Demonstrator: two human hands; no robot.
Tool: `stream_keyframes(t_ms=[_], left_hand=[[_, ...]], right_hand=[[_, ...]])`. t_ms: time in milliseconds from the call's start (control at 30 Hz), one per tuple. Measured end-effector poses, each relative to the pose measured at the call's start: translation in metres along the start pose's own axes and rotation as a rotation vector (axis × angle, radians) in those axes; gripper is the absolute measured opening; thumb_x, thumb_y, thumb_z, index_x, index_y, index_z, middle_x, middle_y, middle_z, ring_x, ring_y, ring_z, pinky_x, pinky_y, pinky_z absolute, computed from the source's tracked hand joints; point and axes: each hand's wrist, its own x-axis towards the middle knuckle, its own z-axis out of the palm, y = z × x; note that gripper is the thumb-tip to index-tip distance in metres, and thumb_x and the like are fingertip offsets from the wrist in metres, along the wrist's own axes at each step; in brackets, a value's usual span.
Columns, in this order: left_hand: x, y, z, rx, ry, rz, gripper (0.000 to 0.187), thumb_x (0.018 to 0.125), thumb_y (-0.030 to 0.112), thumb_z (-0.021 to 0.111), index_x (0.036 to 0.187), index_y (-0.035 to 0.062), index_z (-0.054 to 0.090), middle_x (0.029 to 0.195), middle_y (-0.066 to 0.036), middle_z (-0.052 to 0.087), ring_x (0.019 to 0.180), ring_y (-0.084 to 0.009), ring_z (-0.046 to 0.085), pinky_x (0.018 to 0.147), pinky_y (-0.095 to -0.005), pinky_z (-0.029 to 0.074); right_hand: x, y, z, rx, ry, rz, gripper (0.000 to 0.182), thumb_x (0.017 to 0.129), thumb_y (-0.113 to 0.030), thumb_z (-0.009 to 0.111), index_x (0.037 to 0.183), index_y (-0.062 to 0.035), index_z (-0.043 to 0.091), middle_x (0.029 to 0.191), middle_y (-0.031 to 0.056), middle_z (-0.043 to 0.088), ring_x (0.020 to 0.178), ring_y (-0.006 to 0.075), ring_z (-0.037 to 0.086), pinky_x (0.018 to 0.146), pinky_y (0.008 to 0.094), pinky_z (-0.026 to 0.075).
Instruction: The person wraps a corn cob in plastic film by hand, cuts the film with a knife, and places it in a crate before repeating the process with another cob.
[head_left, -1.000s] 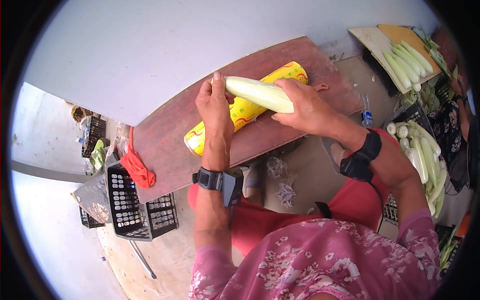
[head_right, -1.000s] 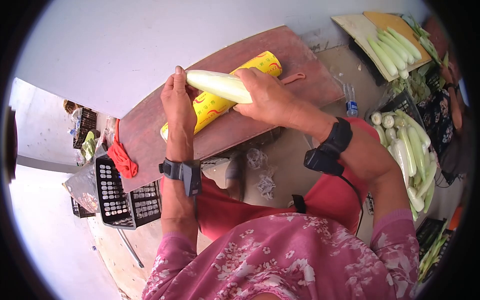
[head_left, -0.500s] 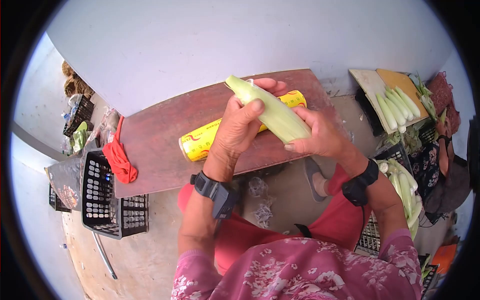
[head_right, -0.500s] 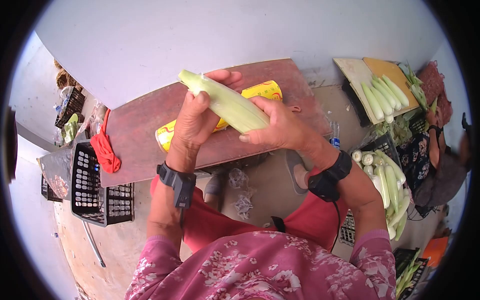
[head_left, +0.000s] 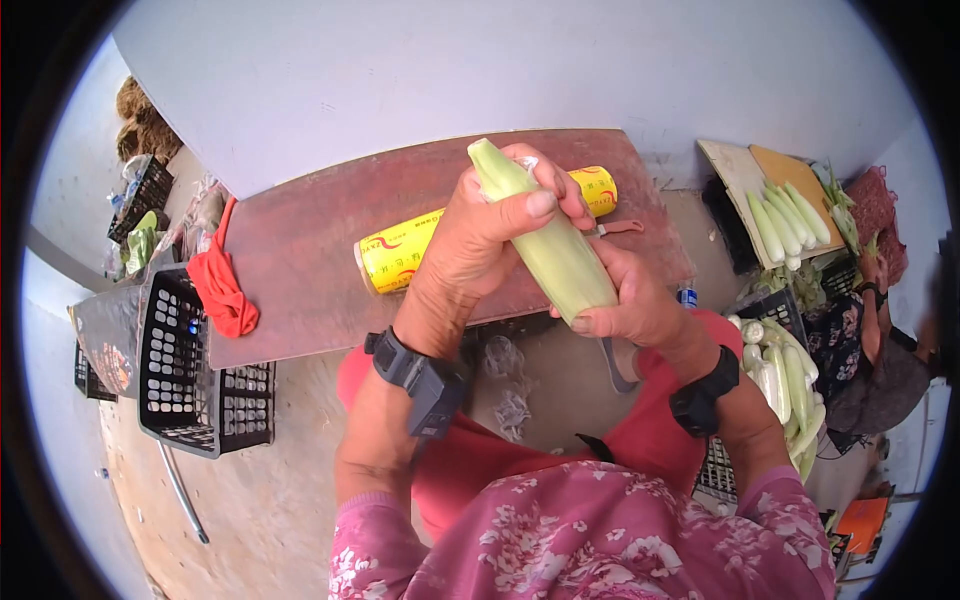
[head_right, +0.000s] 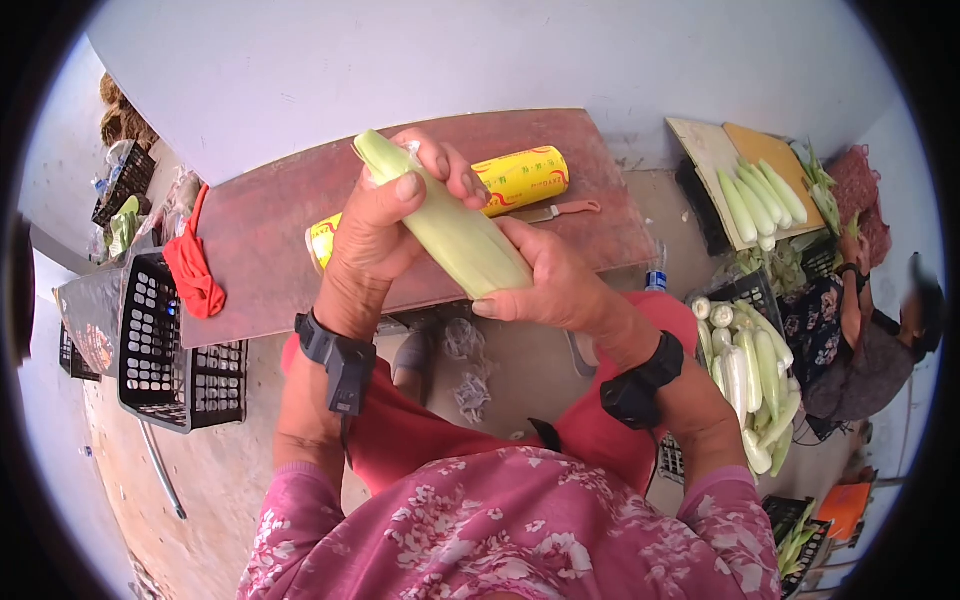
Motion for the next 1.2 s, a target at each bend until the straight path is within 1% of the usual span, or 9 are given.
stream_keyframes(t_ms=[200,400,600,733,833,900,933,1000,1200], left_hand=[[-0.010,0.001,-0.013,-0.027,-0.136,-0.030,0.037,0.089,0.043,0.064,0.083,0.0075,0.055,0.079,-0.010,0.058,0.078,-0.0248,0.059,0.078,-0.0415,0.049],[-0.017,0.003,-0.017,0.017,-0.158,-0.036,0.039,0.099,0.041,0.049,0.081,0.0068,0.054,0.078,-0.009,0.058,0.075,-0.0243,0.059,0.077,-0.0408,0.049],[-0.012,-0.005,-0.011,0.038,0.232,-0.087,0.026,0.096,0.031,0.058,0.089,0.0060,0.057,0.079,-0.007,0.058,0.074,-0.0218,0.059,0.075,-0.0365,0.051],[-0.006,-0.010,-0.016,0.000,0.344,-0.094,0.030,0.092,0.023,0.065,0.112,0.0029,0.055,0.078,-0.004,0.057,0.074,-0.0173,0.058,0.075,-0.0335,0.051],[0.000,-0.016,-0.026,0.103,0.368,-0.035,0.034,0.094,0.020,0.062,0.120,0.0013,0.052,0.075,-0.002,0.056,0.071,-0.0142,0.055,0.074,-0.0312,0.049],[0.001,-0.017,-0.026,0.030,0.444,-0.046,0.029,0.093,0.016,0.064,0.116,0.0021,0.055,0.075,0.000,0.053,0.072,-0.0122,0.051,0.075,-0.0299,0.047],[0.002,-0.018,-0.034,0.049,0.430,-0.051,0.025,0.092,0.015,0.065,0.112,0.0029,0.057,0.074,0.000,0.052,0.073,-0.0122,0.050,0.077,-0.0299,0.045],[0.005,-0.025,-0.041,0.064,0.493,-0.104,0.022,0.093,0.014,0.065,0.109,0.0037,0.056,0.073,0.001,0.050,0.073,-0.0125,0.048,0.078,-0.0300,0.043],[0.020,-0.045,-0.039,0.096,0.589,-0.199,0.034,0.095,0.020,0.063,0.120,-0.0001,0.051,0.072,0.001,0.047,0.071,-0.0113,0.047,0.078,-0.0302,0.045]], right_hand=[[-0.005,0.011,0.024,0.272,-0.082,0.085,0.066,0.074,-0.022,0.078,0.127,0.0003,0.048,0.103,0.0058,0.061,0.090,0.0130,0.063,0.080,0.0274,0.051],[-0.005,0.024,0.030,0.320,-0.155,0.098,0.062,0.075,-0.026,0.077,0.124,0.0000,0.049,0.100,0.0051,0.060,0.089,0.0126,0.062,0.080,0.0271,0.050],[-0.003,0.032,0.032,0.245,-0.012,0.035,0.058,0.079,-0.029,0.074,0.122,-0.0003,0.048,0.097,0.0044,0.060,0.087,0.0113,0.061,0.078,0.0271,0.050],[0.001,0.045,0.024,0.256,-0.051,0.059,0.066,0.082,-0.030,0.071,0.133,0.0009,0.042,0.108,0.0089,0.060,0.093,0.0157,0.064,0.082,0.0309,0.052],[0.000,0.048,0.017,-0.036,0.042,-0.022,0.050,0.086,-0.029,0.067,0.122,0.0020,0.052,0.102,0.0079,0.062,0.091,0.0130,0.059,0.079,0.0288,0.049],[-0.003,0.046,0.017,-0.308,0.212,-0.034,0.048,0.085,-0.028,0.065,0.118,0.0036,0.053,0.101,0.0148,0.064,0.093,0.0230,0.063,0.083,0.0361,0.049],[-0.001,0.054,0.019,-0.385,0.281,-0.147,0.056,0.082,-0.025,0.069,0.125,0.0037,0.047,0.106,0.0183,0.061,0.097,0.0320,0.062,0.084,0.0401,0.049],[-0.003,0.058,0.029,-0.624,0.480,-0.437,0.072,0.076,-0.020,0.075,0.132,0.0046,0.037,0.110,0.0208,0.055,0.100,0.0375,0.058,0.083,0.0428,0.048],[-0.004,0.069,0.026,-0.738,0.518,-0.318,0.070,0.072,-0.016,0.074,0.125,0.0075,0.035,0.107,0.0244,0.052,0.099,0.0403,0.057,0.083,0.0466,0.048]])
